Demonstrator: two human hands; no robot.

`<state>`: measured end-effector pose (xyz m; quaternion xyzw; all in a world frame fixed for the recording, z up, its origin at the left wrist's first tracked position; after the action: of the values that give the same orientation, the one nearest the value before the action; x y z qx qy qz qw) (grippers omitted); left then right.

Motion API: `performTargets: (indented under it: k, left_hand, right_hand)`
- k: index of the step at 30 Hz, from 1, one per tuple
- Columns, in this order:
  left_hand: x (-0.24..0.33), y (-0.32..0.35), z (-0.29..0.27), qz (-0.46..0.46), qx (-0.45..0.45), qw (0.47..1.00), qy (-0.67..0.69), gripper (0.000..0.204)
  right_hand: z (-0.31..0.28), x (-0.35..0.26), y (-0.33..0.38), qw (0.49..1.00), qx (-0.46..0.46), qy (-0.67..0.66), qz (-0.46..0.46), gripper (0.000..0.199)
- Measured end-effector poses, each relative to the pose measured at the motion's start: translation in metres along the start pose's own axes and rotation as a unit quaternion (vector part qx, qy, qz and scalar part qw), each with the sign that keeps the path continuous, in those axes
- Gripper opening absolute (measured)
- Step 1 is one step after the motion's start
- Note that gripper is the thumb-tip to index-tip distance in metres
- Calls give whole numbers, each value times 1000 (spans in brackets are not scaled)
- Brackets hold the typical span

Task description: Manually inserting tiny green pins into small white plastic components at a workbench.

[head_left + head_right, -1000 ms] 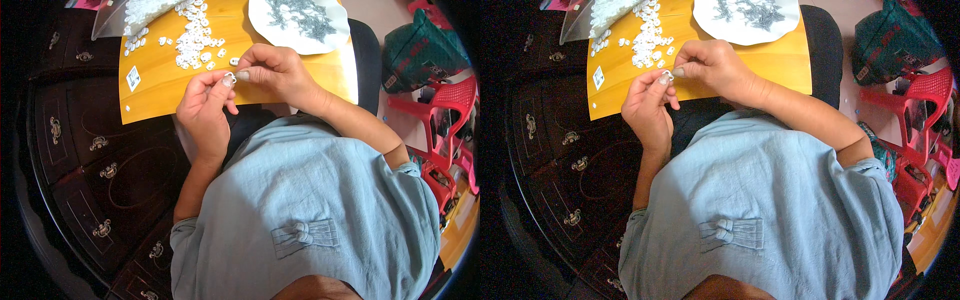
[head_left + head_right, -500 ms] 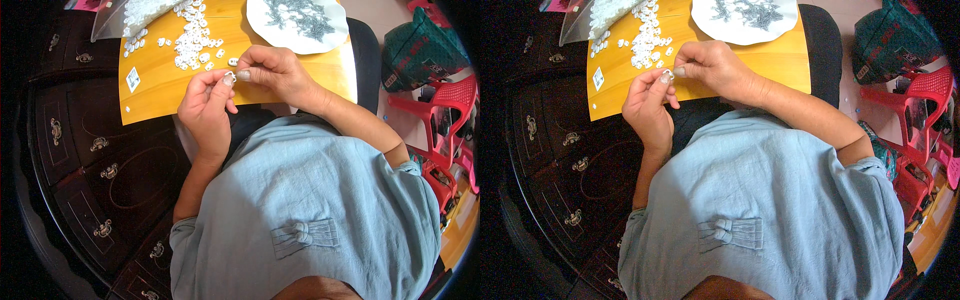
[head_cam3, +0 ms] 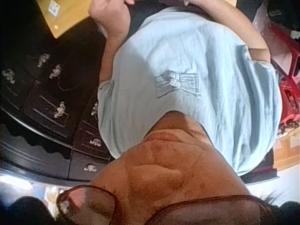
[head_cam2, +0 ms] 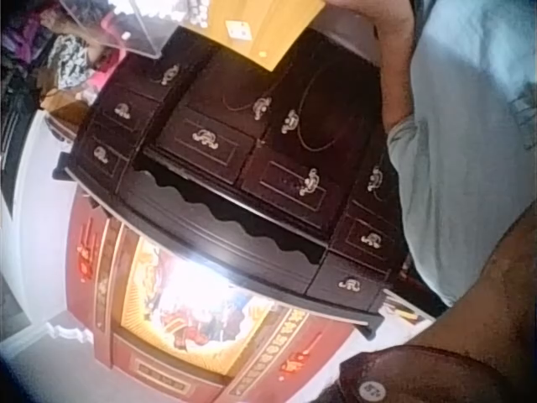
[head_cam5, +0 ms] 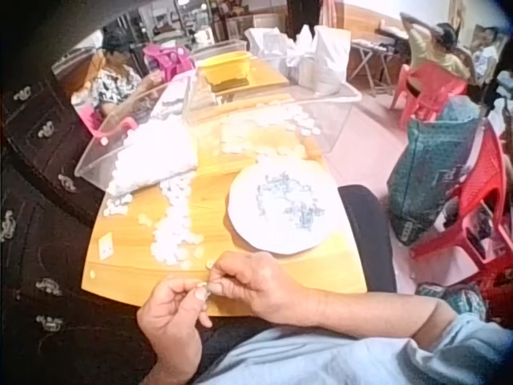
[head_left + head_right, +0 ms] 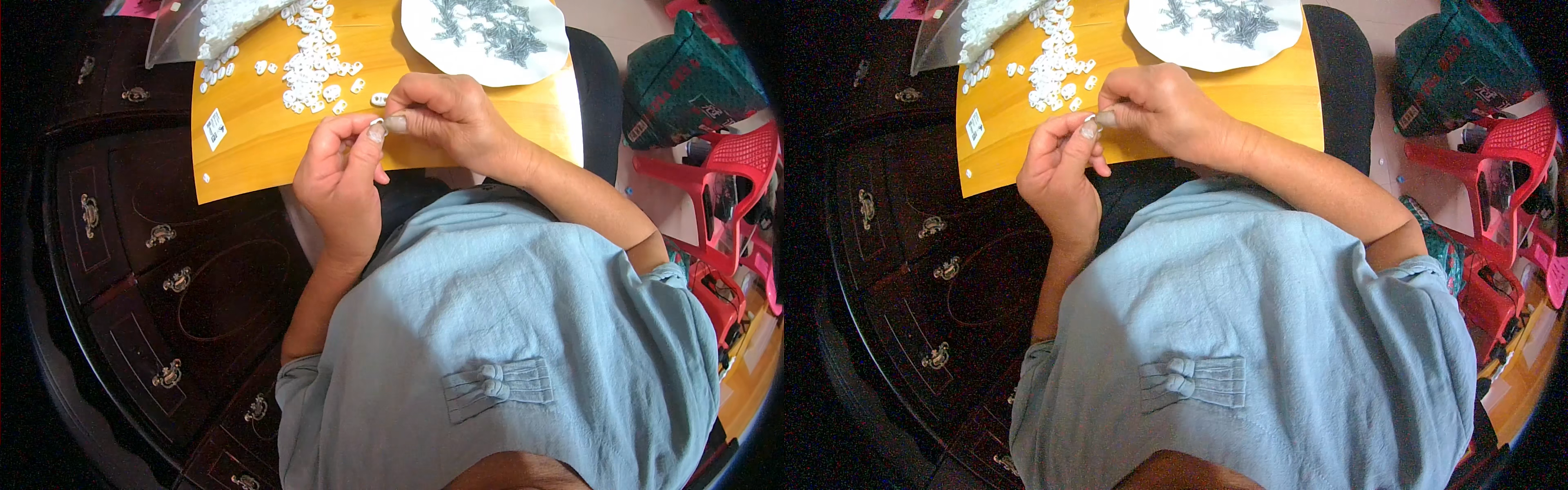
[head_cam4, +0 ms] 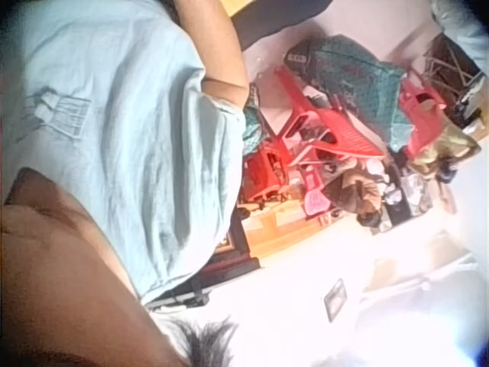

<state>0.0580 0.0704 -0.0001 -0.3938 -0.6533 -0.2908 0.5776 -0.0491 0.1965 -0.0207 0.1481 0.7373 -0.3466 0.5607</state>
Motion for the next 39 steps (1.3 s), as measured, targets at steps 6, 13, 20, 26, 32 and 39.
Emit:
performTargets:
  k: [6,13,20,26,32,39]
  left_hand:
    - [0,-1,3,-43,3,997,65,8]
    - [-1,1,4,-63,20,994,82,9]
    - [-8,4,9,-22,46,996,77,8]
    - [-9,2,6,19,81,995,49,6]
    - [-13,3,4,-63,60,991,105,9]
    - [-13,2,5,-78,51,988,122,11]
  right_hand:
    - [3,5,2,987,18,-138,75,11]
    - [3,1,3,960,20,-223,166,11]
    - [10,4,6,965,38,-213,149,11]
    - [24,4,0,961,63,-237,128,12]
    - [15,2,6,925,42,-311,216,14]
    - [12,6,7,928,31,-311,205,15]
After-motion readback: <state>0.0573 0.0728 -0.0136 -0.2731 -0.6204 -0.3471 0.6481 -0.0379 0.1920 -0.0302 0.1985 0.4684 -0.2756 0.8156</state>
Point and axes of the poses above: each hand's wrist, its own y-axis away from the middle knuckle, its own z-axis out of the palm, x = y × z, the point moved 1 cm from there along -y, towards the middle knuckle, and after that the axes turned 9 degrees about -y, right-handed, at the moved point
